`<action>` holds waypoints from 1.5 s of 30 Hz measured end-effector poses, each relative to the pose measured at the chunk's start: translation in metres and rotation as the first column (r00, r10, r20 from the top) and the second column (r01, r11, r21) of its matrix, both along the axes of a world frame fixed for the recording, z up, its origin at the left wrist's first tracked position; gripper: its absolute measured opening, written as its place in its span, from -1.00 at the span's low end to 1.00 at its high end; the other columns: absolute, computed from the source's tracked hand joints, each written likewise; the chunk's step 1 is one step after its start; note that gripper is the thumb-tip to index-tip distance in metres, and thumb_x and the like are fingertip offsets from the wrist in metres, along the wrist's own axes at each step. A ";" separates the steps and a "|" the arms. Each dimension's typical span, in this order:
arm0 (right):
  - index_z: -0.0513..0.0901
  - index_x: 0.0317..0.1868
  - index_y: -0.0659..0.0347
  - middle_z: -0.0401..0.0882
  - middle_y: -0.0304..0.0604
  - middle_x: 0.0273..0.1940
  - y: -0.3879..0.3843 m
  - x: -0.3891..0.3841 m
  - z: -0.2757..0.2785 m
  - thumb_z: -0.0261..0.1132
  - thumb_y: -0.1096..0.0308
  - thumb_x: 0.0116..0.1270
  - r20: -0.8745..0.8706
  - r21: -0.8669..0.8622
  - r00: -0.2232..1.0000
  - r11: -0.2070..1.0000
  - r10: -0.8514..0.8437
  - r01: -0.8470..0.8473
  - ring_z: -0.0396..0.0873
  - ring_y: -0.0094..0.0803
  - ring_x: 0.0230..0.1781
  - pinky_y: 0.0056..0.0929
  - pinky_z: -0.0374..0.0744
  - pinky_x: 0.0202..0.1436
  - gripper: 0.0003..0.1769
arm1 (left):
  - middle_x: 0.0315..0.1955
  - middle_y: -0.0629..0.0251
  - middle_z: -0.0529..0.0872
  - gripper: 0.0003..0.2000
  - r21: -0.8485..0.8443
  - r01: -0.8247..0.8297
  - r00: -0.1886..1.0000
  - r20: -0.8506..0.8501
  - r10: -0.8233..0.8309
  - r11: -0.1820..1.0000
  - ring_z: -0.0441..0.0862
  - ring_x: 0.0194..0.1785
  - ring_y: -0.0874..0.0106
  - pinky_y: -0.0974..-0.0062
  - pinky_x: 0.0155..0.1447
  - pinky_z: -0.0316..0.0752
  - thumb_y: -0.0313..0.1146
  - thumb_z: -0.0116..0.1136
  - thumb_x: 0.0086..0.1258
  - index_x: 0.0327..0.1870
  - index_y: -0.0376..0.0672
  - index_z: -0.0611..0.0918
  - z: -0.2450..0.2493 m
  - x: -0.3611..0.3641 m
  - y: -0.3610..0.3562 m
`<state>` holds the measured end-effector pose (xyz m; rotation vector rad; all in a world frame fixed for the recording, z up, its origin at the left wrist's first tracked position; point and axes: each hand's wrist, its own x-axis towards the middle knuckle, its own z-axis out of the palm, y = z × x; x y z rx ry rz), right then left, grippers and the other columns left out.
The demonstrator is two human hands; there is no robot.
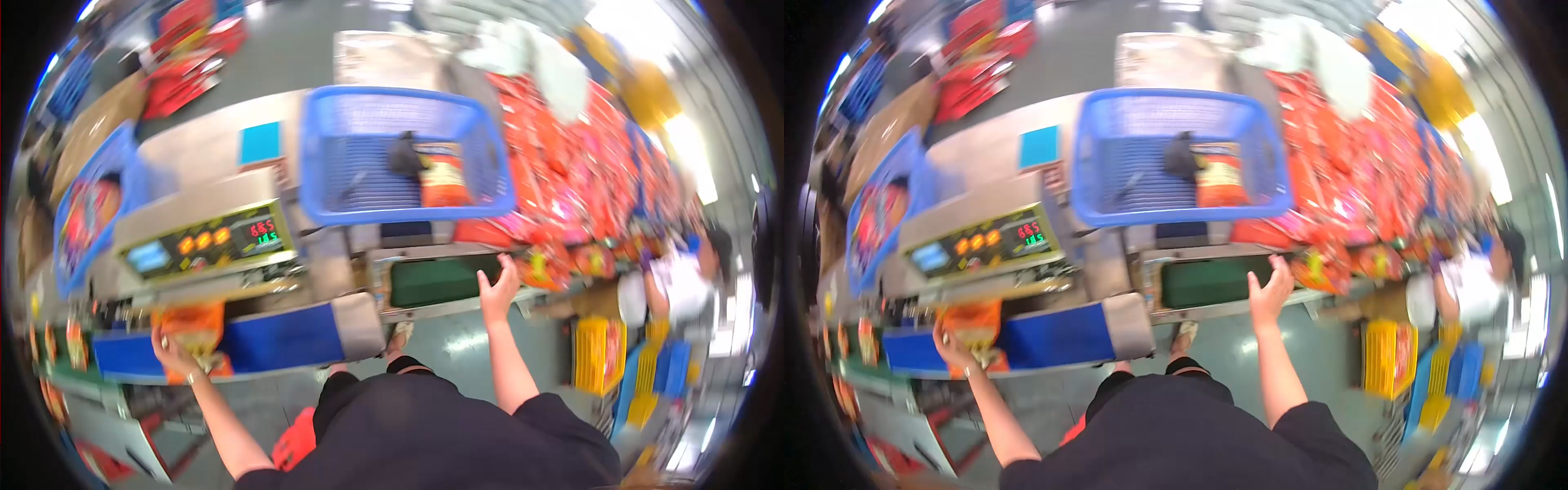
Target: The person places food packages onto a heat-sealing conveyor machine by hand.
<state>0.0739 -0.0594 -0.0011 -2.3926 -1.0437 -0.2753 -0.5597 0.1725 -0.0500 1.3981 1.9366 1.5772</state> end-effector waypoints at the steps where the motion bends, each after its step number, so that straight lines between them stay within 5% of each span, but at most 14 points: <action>1: 0.30 0.28 0.16 0.32 -0.05 0.25 -0.022 0.022 0.008 0.43 0.12 0.05 0.193 -0.054 0.963 0.978 -0.186 0.200 0.23 -0.12 0.31 0.02 0.15 0.35 -0.19 | -0.10 0.12 0.64 -0.74 -0.111 -0.032 0.994 -0.111 0.020 0.993 0.54 0.02 0.34 0.41 0.16 0.42 -0.43 -0.03 0.41 0.04 -0.34 0.53 0.026 0.056 -0.009; 2: 0.18 0.35 0.14 0.22 -0.07 0.32 -0.044 0.047 0.011 0.43 0.08 0.03 0.164 -0.161 0.946 0.939 -0.278 0.304 0.12 -0.13 0.37 0.08 0.06 0.38 -0.08 | -0.10 0.17 0.63 -0.80 0.212 0.135 0.809 0.540 -0.231 0.968 0.53 0.00 0.36 0.41 0.18 0.41 -0.48 -0.04 0.42 -0.02 -0.33 0.55 -0.004 0.079 -0.014; 3: 0.06 0.42 0.12 0.11 -0.08 0.39 -0.066 0.070 0.005 0.43 0.03 0.02 0.131 -0.264 0.922 0.884 -0.363 0.386 0.02 -0.14 0.43 0.14 -0.03 0.41 0.03 | -0.13 0.22 0.63 -0.85 0.025 0.266 0.961 0.067 -0.267 0.964 0.53 -0.03 0.39 0.43 0.18 0.42 -0.53 0.01 0.39 -0.09 -0.30 0.57 -0.013 0.116 -0.023; 7: 0.57 -0.06 0.13 0.61 -0.04 -0.15 -0.087 0.100 0.015 0.39 0.14 0.08 -0.105 -0.502 0.973 0.856 -0.203 0.125 0.51 -0.17 -0.02 0.06 0.06 0.35 -0.56 | -0.18 0.26 0.67 -0.89 -0.159 0.733 0.667 0.358 -0.653 0.662 0.58 -0.08 0.45 0.53 0.02 0.48 -0.46 0.13 0.33 -0.17 -0.19 0.64 0.052 0.304 -0.082; 8: 0.58 -0.34 0.17 0.58 -0.10 -0.46 -0.081 0.095 0.012 0.36 0.23 0.08 0.037 -0.223 0.997 0.973 0.070 -0.060 0.54 -0.13 -0.31 -0.03 0.26 0.19 -0.78 | -0.19 0.25 0.68 -0.89 -0.147 0.835 0.548 0.146 -0.823 0.530 0.60 -0.09 0.40 0.50 0.04 0.48 -0.45 0.14 0.32 -0.19 -0.19 0.64 0.047 0.330 -0.089; 11: 0.55 -0.34 0.20 0.55 -0.10 -0.46 -0.037 0.035 0.079 0.34 0.26 0.07 -0.050 -0.251 0.954 0.921 0.294 -0.297 0.54 -0.09 -0.33 -0.11 0.41 -0.03 -0.78 | 0.03 0.18 0.60 -0.67 -0.114 0.983 0.158 0.123 -0.980 0.144 0.53 0.09 0.20 0.33 0.20 0.39 -0.42 0.24 0.17 0.00 -0.13 0.59 0.075 0.392 -0.120; 18: 0.59 -0.32 0.11 0.58 -0.16 -0.40 0.025 -0.134 0.142 0.33 0.29 0.10 -0.315 -0.118 0.668 0.671 0.674 -0.732 0.56 -0.20 -0.36 -0.26 0.47 -0.21 -0.84 | 0.04 0.18 0.60 -0.48 -0.131 0.933 0.317 -0.139 -0.938 0.335 0.54 0.10 0.19 0.32 0.19 0.42 -0.50 0.37 -0.07 0.04 -0.06 0.58 0.098 0.332 -0.122; 20: 0.61 -0.20 0.12 0.62 -0.16 -0.29 0.038 -0.141 0.136 0.34 0.34 0.12 -0.330 0.261 0.413 0.503 0.849 -0.824 0.57 -0.23 -0.23 -0.29 0.48 -0.06 -0.79 | 0.06 0.19 0.60 -0.51 -0.256 0.896 0.395 0.087 -0.915 0.363 0.54 0.12 0.22 0.36 0.21 0.41 -0.52 0.34 -0.01 0.05 -0.09 0.58 0.079 0.284 -0.115; 23: 0.55 -0.01 0.17 0.55 -0.12 0.02 0.042 -0.121 0.134 0.24 0.57 0.10 -0.262 0.383 0.625 0.674 0.735 -0.632 0.46 -0.19 0.11 -0.23 0.34 0.25 -0.61 | 0.13 0.18 0.56 -0.50 -0.316 0.875 0.417 0.102 -0.903 0.368 0.52 0.16 0.25 0.40 0.21 0.41 -0.51 0.33 0.03 0.10 -0.14 0.55 0.083 0.251 -0.110; 28: 0.55 -0.05 0.25 0.57 -0.12 0.02 0.031 -0.113 0.095 0.30 0.61 0.09 -0.708 0.529 0.161 0.667 0.688 -0.524 0.40 -0.25 0.23 -0.25 0.25 0.37 -0.64 | 0.00 0.15 0.64 -0.63 -0.091 0.857 0.513 0.235 -0.826 0.507 0.56 0.09 0.29 0.42 0.12 0.47 -0.58 0.32 0.03 -0.06 -0.20 0.63 0.077 0.253 -0.124; 36: 0.60 -0.32 0.29 0.58 -0.21 -0.40 0.056 -0.138 0.069 0.27 0.59 0.20 -0.525 0.509 0.487 0.716 0.698 -0.478 0.52 -0.59 -0.45 -0.64 0.48 -0.34 -0.95 | -0.30 0.24 0.72 -0.90 -0.077 0.762 0.522 0.660 -0.540 0.643 0.60 -0.19 0.50 0.55 -0.02 0.48 -0.57 0.25 0.17 -0.30 -0.29 0.68 0.076 0.246 -0.114; 40: 0.47 -0.39 0.29 0.54 -0.25 -0.49 0.084 -0.127 0.035 0.23 0.47 0.29 -0.804 0.493 0.339 0.866 0.489 -0.082 0.47 -0.62 -0.43 -0.59 0.45 -0.35 -0.87 | -0.45 0.32 0.69 -0.91 -0.262 0.612 0.555 0.815 -0.169 0.746 0.57 -0.37 0.57 0.63 -0.20 0.43 -0.52 0.29 0.15 -0.36 -0.35 0.67 0.053 0.236 -0.089; 42: 0.42 -0.42 0.30 0.52 -0.23 -0.51 0.094 -0.117 -0.007 0.24 0.44 0.29 -0.681 0.275 0.668 0.950 0.301 -0.148 0.43 -0.58 -0.47 -0.52 0.44 -0.36 -0.81 | -0.43 0.26 0.69 -0.87 -0.353 0.591 0.564 0.823 -0.059 0.725 0.60 -0.35 0.49 0.60 -0.13 0.44 -0.51 0.31 0.08 -0.36 -0.35 0.66 0.024 0.243 -0.077; 45: 0.43 -0.42 0.29 0.50 -0.22 -0.52 0.094 -0.103 -0.066 0.25 0.40 0.29 -0.638 0.320 0.711 0.942 0.296 -0.105 0.40 -0.53 -0.51 -0.47 0.43 -0.37 -0.80 | -0.51 0.37 0.66 -0.87 -0.362 0.556 0.600 0.797 -0.061 0.748 0.52 -0.46 0.58 0.66 -0.33 0.37 -0.50 0.36 0.02 -0.42 -0.32 0.68 -0.017 0.263 -0.061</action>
